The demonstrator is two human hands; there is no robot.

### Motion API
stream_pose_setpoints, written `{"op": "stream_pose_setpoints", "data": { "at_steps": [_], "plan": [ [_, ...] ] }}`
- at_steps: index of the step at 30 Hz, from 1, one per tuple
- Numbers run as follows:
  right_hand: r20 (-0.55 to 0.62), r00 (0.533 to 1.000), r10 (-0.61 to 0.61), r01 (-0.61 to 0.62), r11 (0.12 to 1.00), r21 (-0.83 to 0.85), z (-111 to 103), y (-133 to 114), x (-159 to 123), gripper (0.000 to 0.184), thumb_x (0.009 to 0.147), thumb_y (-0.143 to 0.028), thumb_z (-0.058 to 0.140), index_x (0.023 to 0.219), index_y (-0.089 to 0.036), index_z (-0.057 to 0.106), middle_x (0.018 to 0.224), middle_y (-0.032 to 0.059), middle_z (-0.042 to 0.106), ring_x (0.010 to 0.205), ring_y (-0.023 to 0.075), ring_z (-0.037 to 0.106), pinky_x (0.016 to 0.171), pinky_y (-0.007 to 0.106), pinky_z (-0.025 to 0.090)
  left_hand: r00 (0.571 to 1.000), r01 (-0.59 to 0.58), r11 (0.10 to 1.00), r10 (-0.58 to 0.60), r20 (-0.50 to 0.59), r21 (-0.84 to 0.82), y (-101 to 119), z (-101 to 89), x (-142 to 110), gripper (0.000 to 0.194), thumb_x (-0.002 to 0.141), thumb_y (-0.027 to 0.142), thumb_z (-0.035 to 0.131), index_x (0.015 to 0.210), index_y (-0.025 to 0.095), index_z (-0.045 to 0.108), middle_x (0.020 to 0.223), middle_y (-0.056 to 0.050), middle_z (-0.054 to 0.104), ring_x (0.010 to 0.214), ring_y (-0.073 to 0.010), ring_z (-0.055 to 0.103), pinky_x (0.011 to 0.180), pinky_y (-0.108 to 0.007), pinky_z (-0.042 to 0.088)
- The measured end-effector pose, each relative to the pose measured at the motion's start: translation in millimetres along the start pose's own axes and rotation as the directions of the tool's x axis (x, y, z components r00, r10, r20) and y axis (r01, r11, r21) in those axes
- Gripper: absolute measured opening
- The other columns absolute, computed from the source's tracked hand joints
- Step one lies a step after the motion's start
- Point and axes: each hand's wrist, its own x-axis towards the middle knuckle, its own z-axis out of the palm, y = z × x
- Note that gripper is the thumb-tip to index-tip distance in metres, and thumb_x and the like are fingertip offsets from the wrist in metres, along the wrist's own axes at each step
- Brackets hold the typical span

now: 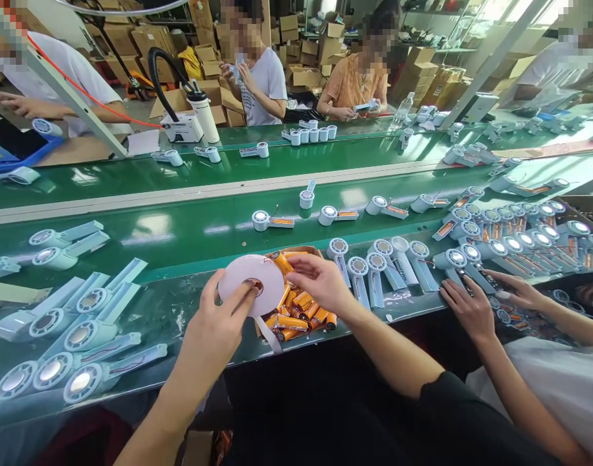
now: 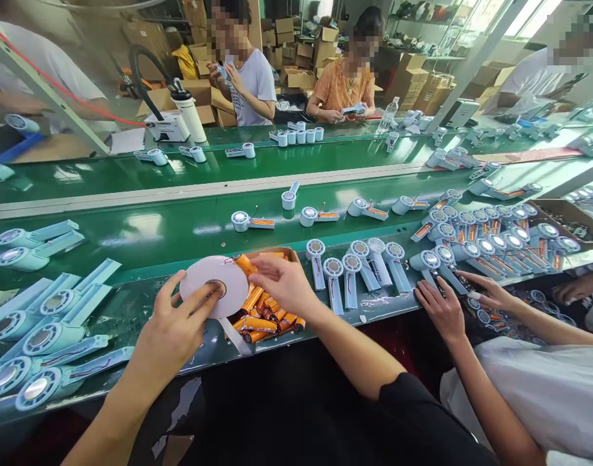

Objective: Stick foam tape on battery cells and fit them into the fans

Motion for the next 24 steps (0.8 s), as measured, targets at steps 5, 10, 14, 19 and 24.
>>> {"op": "stream_pose_setpoints", "data": {
  "at_steps": [5, 10, 14, 19, 24],
  "plan": [
    [0.205, 0.967, 0.149, -0.105, 0.972, -0.213, -25, -43, 23, 0.048, 0.08, -0.018, 0.081, 0.127, -0.02, 0.075, 0.116, 0.0071, 0.084, 0.114, 0.025, 0.08, 0.108, 0.043, 0.062, 0.999, -0.046, 0.997, 0.045, 0.021, 0.056, -4, -12.7, 14, 0.063, 0.086, -0.002, 0.056, 0.139, 0.029, 0.072, 0.128, -0.006, 0.076, 0.168, -0.0456, 0.012, 0.12, -0.059, 0.055],
    [0.316, 0.928, 0.198, -0.076, 0.93, -0.361, -40, -59, 32, 0.036, 0.084, -0.019, 0.074, 0.12, -0.02, 0.079, 0.101, 0.0019, 0.085, 0.107, 0.026, 0.079, 0.096, 0.037, 0.062, 0.998, -0.018, 0.994, 0.011, 0.067, 0.105, 2, -19.3, 28, 0.056, 0.093, -0.002, 0.049, 0.135, 0.026, 0.073, 0.123, -0.007, 0.075, 0.165, -0.0457, 0.026, 0.117, -0.054, 0.059],
    [0.333, 0.921, 0.203, -0.145, 0.971, -0.19, -32, -34, 31, 0.028, 0.078, -0.025, 0.084, 0.104, -0.017, 0.079, 0.089, 0.0029, 0.083, 0.095, 0.0244, 0.078, 0.085, 0.034, 0.063, 0.996, -0.068, 0.993, 0.062, 0.057, 0.102, 1, -25.2, 39, 0.051, 0.096, -0.001, 0.048, 0.132, 0.025, 0.075, 0.118, -0.008, 0.077, 0.162, -0.044, 0.034, 0.111, -0.049, 0.063],
    [-0.143, 0.988, 0.055, 0.001, 0.93, 0.367, -15, 1, 30, 0.041, 0.077, -0.044, 0.09, 0.107, -0.02, 0.075, 0.1, 0.0062, 0.083, 0.092, 0.0213, 0.079, 0.087, 0.035, 0.067, 0.981, -0.189, 0.982, 0.19, -0.048, 0.021, 25, -13.4, 37, 0.033, 0.098, 0.019, 0.067, 0.13, 0.023, 0.077, 0.111, -0.01, 0.078, 0.152, -0.0478, 0.049, 0.118, -0.068, 0.053],
    [-0.587, 0.796, -0.147, 0.379, 0.878, 0.293, -92, -31, 61, 0.031, 0.088, -0.039, 0.081, 0.115, -0.025, 0.073, 0.112, 0.0023, 0.082, 0.108, 0.0164, 0.079, 0.091, 0.027, 0.066, 0.958, -0.252, 0.895, 0.285, 0.039, -0.368, 27, 17.3, 28, 0.044, 0.089, 0.032, 0.084, 0.132, 0.025, 0.078, 0.123, -0.01, 0.08, 0.149, -0.0447, 0.053, 0.122, -0.064, 0.05]
  ]
}}
